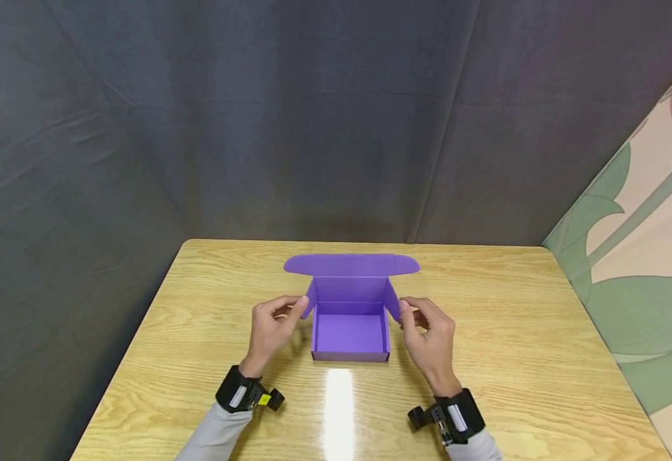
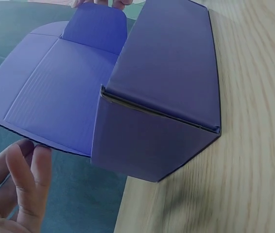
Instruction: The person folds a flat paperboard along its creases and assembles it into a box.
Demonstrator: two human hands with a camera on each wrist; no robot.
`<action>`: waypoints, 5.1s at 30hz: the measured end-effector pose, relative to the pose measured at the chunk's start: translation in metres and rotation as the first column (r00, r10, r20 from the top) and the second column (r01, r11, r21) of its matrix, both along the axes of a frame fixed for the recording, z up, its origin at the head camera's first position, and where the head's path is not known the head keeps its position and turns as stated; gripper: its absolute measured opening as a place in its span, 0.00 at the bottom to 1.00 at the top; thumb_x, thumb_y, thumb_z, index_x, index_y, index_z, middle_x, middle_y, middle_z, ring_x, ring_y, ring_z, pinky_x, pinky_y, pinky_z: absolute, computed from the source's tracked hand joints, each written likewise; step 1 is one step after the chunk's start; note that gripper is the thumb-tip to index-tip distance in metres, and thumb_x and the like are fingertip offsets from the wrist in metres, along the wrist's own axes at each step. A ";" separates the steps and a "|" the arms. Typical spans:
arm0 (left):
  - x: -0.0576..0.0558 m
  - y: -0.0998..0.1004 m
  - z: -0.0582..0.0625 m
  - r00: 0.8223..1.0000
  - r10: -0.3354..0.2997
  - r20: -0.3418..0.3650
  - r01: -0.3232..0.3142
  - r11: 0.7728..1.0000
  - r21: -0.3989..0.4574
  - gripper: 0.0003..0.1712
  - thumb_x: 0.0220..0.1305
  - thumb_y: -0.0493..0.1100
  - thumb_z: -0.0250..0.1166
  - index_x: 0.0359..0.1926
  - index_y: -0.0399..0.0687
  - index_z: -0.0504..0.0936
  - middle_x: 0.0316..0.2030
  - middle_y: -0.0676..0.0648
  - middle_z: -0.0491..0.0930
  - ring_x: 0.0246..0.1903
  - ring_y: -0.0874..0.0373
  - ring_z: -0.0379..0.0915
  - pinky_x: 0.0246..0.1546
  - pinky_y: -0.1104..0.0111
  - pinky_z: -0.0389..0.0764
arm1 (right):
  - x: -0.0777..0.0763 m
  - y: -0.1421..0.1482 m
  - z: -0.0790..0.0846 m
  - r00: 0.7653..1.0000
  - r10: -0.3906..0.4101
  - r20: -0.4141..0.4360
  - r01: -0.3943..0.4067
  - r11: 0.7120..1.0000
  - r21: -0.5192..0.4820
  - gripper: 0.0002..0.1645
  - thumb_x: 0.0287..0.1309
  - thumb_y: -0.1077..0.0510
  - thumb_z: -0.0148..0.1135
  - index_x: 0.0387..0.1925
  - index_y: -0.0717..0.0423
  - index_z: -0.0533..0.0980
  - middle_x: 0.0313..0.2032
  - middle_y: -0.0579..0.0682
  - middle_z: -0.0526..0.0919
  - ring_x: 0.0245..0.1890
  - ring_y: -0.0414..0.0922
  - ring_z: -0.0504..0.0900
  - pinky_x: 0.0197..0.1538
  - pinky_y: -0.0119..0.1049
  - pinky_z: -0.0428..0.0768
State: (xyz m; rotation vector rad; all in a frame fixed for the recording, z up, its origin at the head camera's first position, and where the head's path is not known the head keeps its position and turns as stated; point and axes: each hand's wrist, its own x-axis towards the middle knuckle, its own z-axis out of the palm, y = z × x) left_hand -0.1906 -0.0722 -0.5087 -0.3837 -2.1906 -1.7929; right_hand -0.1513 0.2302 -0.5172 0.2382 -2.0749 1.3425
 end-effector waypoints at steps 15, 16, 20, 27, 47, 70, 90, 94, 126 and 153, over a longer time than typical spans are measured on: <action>0.000 -0.001 0.003 0.995 -0.089 0.046 0.090 0.996 -0.016 0.12 0.74 0.43 0.69 0.49 0.39 0.91 0.38 0.38 0.92 0.29 0.37 0.90 0.24 0.73 0.85 | 0.001 -0.002 0.010 0.963 0.213 0.166 -0.198 0.975 -0.102 0.26 0.74 0.71 0.58 0.70 0.63 0.77 0.60 0.67 0.84 0.25 0.44 0.87 0.30 0.31 0.86; 0.000 -0.002 0.003 0.993 -0.107 0.049 0.108 0.994 -0.016 0.13 0.74 0.43 0.69 0.51 0.39 0.91 0.40 0.38 0.92 0.29 0.39 0.90 0.24 0.72 0.85 | 0.001 -0.001 0.011 0.960 0.224 0.170 -0.210 0.973 -0.097 0.26 0.74 0.71 0.58 0.70 0.62 0.76 0.61 0.67 0.84 0.25 0.44 0.87 0.30 0.32 0.86; -0.003 -0.004 0.005 0.982 -0.181 0.053 0.182 0.983 -0.019 0.16 0.75 0.42 0.67 0.58 0.39 0.87 0.42 0.32 0.91 0.29 0.42 0.91 0.22 0.72 0.83 | -0.001 0.000 0.011 0.946 0.266 0.183 -0.254 0.963 -0.089 0.28 0.73 0.72 0.58 0.72 0.62 0.75 0.60 0.70 0.83 0.25 0.47 0.88 0.29 0.36 0.87; -0.007 -0.007 0.005 0.965 -0.257 0.046 0.258 0.965 -0.035 0.21 0.76 0.40 0.66 0.65 0.39 0.84 0.42 0.28 0.89 0.29 0.37 0.90 0.18 0.73 0.78 | -0.001 0.001 0.013 0.929 0.297 0.219 -0.285 0.955 -0.086 0.28 0.73 0.71 0.59 0.72 0.63 0.75 0.61 0.70 0.83 0.27 0.46 0.89 0.29 0.39 0.88; -0.007 -0.012 0.008 0.946 -0.320 0.055 0.325 0.936 -0.137 0.24 0.75 0.39 0.66 0.67 0.34 0.80 0.43 0.31 0.90 0.30 0.37 0.90 0.29 0.72 0.86 | 0.004 0.004 0.004 0.915 0.344 0.210 -0.337 0.939 -0.069 0.28 0.65 0.77 0.63 0.67 0.72 0.75 0.55 0.73 0.79 0.30 0.42 0.89 0.34 0.30 0.87; -0.010 -0.014 0.003 0.937 -0.350 0.000 0.345 0.926 -0.153 0.22 0.72 0.37 0.70 0.64 0.41 0.85 0.61 0.41 0.86 0.36 0.46 0.92 0.28 0.68 0.89 | 0.002 0.005 0.000 0.898 0.411 0.159 -0.410 0.911 -0.041 0.30 0.63 0.78 0.64 0.66 0.64 0.78 0.64 0.60 0.81 0.39 0.47 0.90 0.41 0.29 0.85; -0.012 -0.018 -0.012 0.922 -0.380 -0.070 0.363 0.914 -0.183 0.25 0.69 0.35 0.72 0.66 0.44 0.83 0.62 0.42 0.86 0.44 0.50 0.91 0.36 0.64 0.91 | 0.003 0.007 -0.012 0.889 0.446 0.108 -0.443 0.895 -0.049 0.33 0.56 0.83 0.65 0.64 0.67 0.79 0.63 0.67 0.80 0.43 0.41 0.81 0.34 0.31 0.78; -0.012 -0.019 -0.015 0.922 -0.376 -0.094 0.351 0.913 -0.209 0.26 0.67 0.33 0.72 0.65 0.43 0.84 0.63 0.43 0.85 0.54 0.48 0.88 0.42 0.59 0.91 | 0.002 0.007 -0.016 0.886 0.456 0.086 -0.453 0.890 -0.050 0.34 0.53 0.84 0.66 0.63 0.68 0.79 0.62 0.69 0.80 0.41 0.40 0.80 0.33 0.31 0.77; -0.007 -0.023 -0.026 0.898 -0.439 -0.032 0.431 0.891 -0.140 0.46 0.41 0.11 0.67 0.65 0.39 0.83 0.66 0.39 0.83 0.66 0.41 0.79 0.26 0.78 0.81 | -0.001 0.011 -0.034 0.859 0.511 -0.035 -0.511 0.860 0.009 0.50 0.28 0.95 0.54 0.60 0.72 0.81 0.62 0.75 0.79 0.63 0.43 0.83 0.54 0.25 0.85; -0.006 -0.022 -0.034 0.901 -0.424 -0.089 0.409 0.900 -0.153 0.42 0.45 0.15 0.75 0.64 0.40 0.83 0.65 0.38 0.83 0.64 0.43 0.81 0.60 0.62 0.86 | 0.003 0.011 -0.037 0.881 0.472 0.016 -0.471 0.881 -0.051 0.47 0.32 0.93 0.55 0.59 0.70 0.82 0.62 0.73 0.81 0.63 0.42 0.84 0.62 0.29 0.84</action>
